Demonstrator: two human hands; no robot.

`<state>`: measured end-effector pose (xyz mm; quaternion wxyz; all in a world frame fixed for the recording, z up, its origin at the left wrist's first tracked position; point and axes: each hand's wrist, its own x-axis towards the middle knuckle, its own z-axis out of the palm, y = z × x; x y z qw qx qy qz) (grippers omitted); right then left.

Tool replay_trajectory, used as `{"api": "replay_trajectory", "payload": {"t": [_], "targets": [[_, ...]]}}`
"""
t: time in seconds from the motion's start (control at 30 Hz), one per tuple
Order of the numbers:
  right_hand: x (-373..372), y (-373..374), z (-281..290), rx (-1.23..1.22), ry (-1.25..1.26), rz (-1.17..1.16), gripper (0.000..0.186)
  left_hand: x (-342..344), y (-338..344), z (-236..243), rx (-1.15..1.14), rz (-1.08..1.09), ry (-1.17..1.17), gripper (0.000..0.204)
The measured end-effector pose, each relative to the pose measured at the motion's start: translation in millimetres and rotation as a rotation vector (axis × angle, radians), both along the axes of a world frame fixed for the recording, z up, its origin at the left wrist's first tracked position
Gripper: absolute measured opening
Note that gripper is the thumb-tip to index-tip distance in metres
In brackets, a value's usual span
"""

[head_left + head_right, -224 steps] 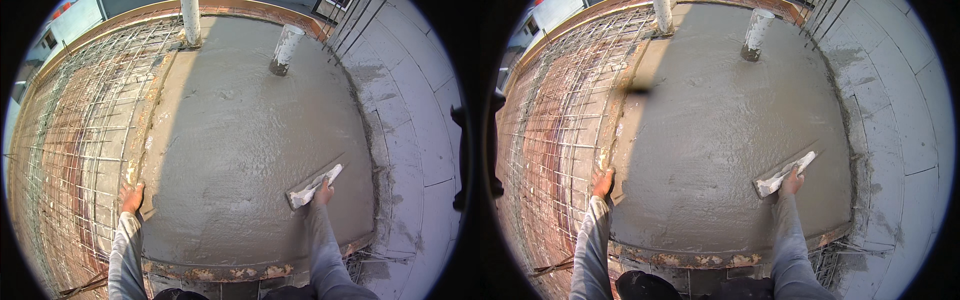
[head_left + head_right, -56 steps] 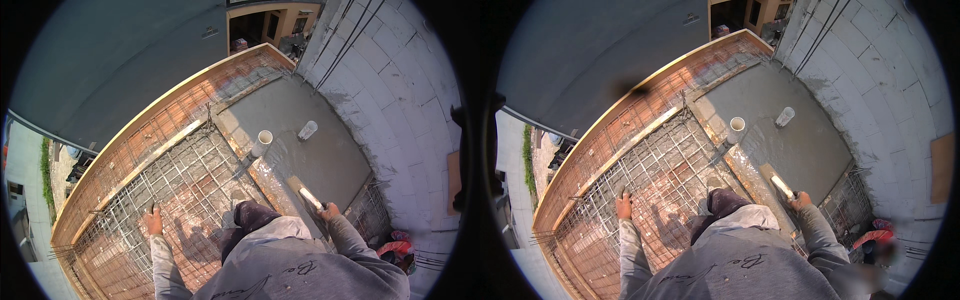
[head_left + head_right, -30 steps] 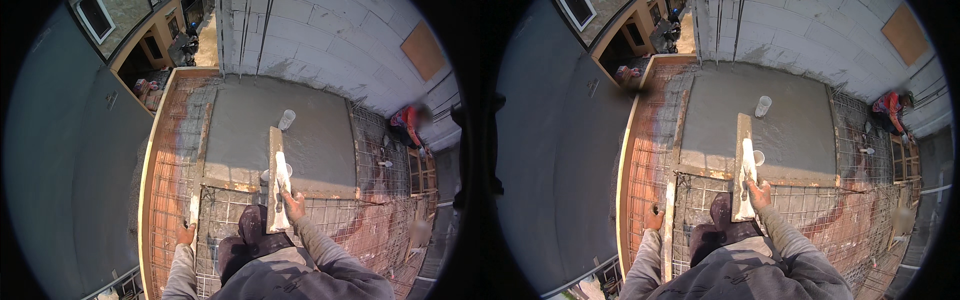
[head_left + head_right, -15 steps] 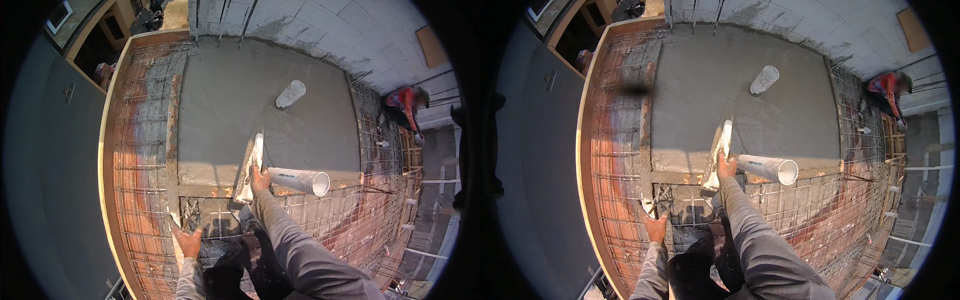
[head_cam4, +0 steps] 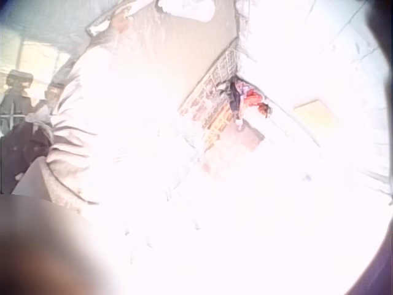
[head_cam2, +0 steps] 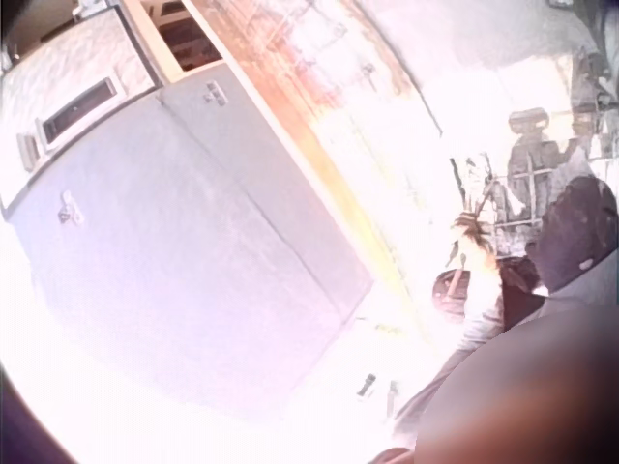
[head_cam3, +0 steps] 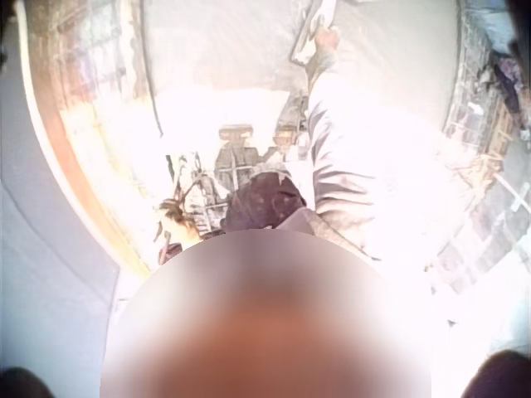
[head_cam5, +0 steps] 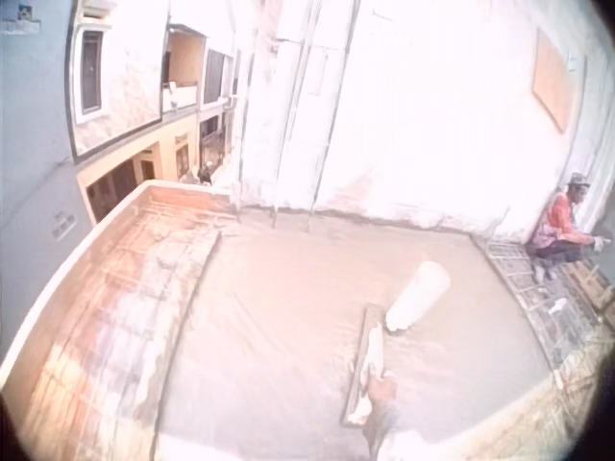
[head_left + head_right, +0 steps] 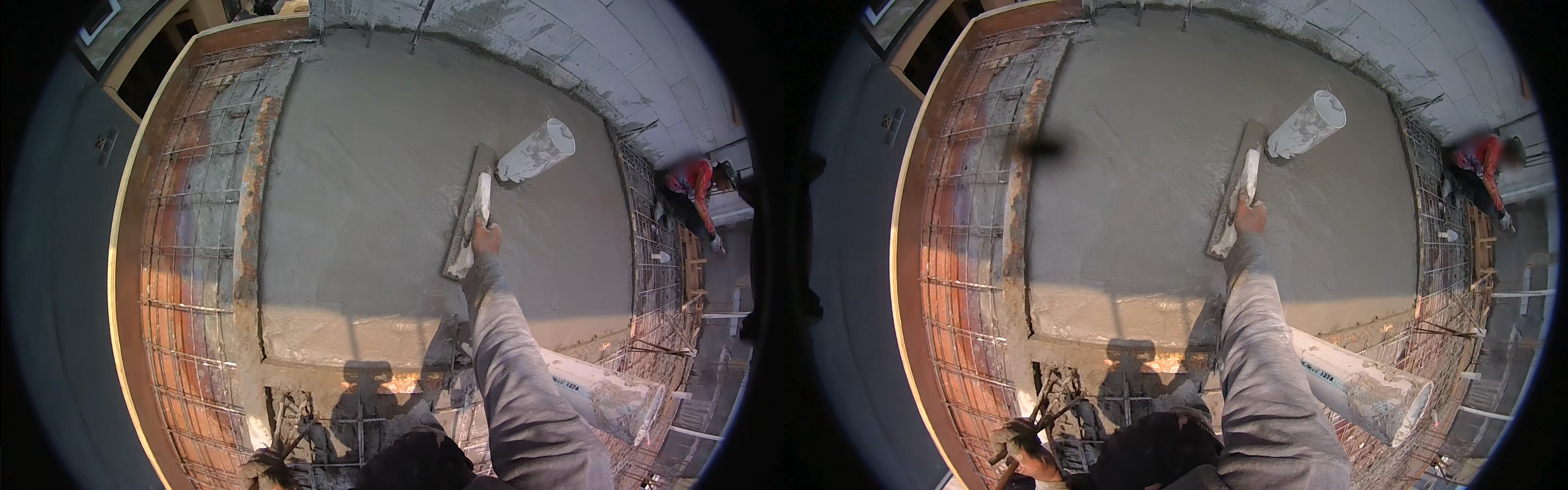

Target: The person uses a trowel to smooth wet concrete on a rooftop slab. They repeatedly level and finish the surface, occasionally adding small amounts of concrete by hand to fill low spots. The work progresses across the slab area within a rebar-reinforced form.

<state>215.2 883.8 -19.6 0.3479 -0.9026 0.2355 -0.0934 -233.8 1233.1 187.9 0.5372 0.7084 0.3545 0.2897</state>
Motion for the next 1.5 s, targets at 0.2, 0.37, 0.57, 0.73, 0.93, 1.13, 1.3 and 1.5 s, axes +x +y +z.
{"api": "replay_trajectory", "payload": {"t": [0.2, 0.37, 0.57, 0.73, 0.93, 1.13, 1.3, 1.5], "targets": [[41.5, 43.0, 9.9, 0.192, 0.055, 0.062, 0.068, 15.8, 1.7, -14.4, 0.012, 0.049, -0.052, 0.052], [59.1, 146.9, 3.2, 0.191, 0.221, 0.369, 0.082, 22.9, -1.1, -12.6, 0.018, 0.095, -0.066, 0.048], [-13.0, 219.8, 18.9, 0.113, 0.396, 0.969, 0.071, 32.6, -3.5, -7.4, 0.002, 0.142, -0.109, 0.042], [25.6, 163.3, 21.6, -0.052, 0.140, 0.783, 0.060, 32.8, -1.2, -5.3, 0.008, 0.185, -0.113, 0.038], [158.0, 173.9, 2.0, 0.060, 0.086, 0.483, 0.059, 20.2, -3.8, -10.2, 0.011, 0.233, -0.110, 0.033], [92.0, 215.4, 18.0, -0.018, 0.316, 0.976, 0.068, 0.8, -4.5, -7.2, -0.002, 0.277, -0.140, 0.027], [2.2, 174.1, 51.2, -0.118, 0.435, 1.347, 0.062, 2.8, -9.4, -2.9, 0.005, 0.372, -0.129, 0.018], [17.7, 188.1, 75.1, 0.101, 0.067, 0.972, 0.067, 11.1, -13.5, -1.9, -0.010, 0.428, -0.158, 0.019]]}}
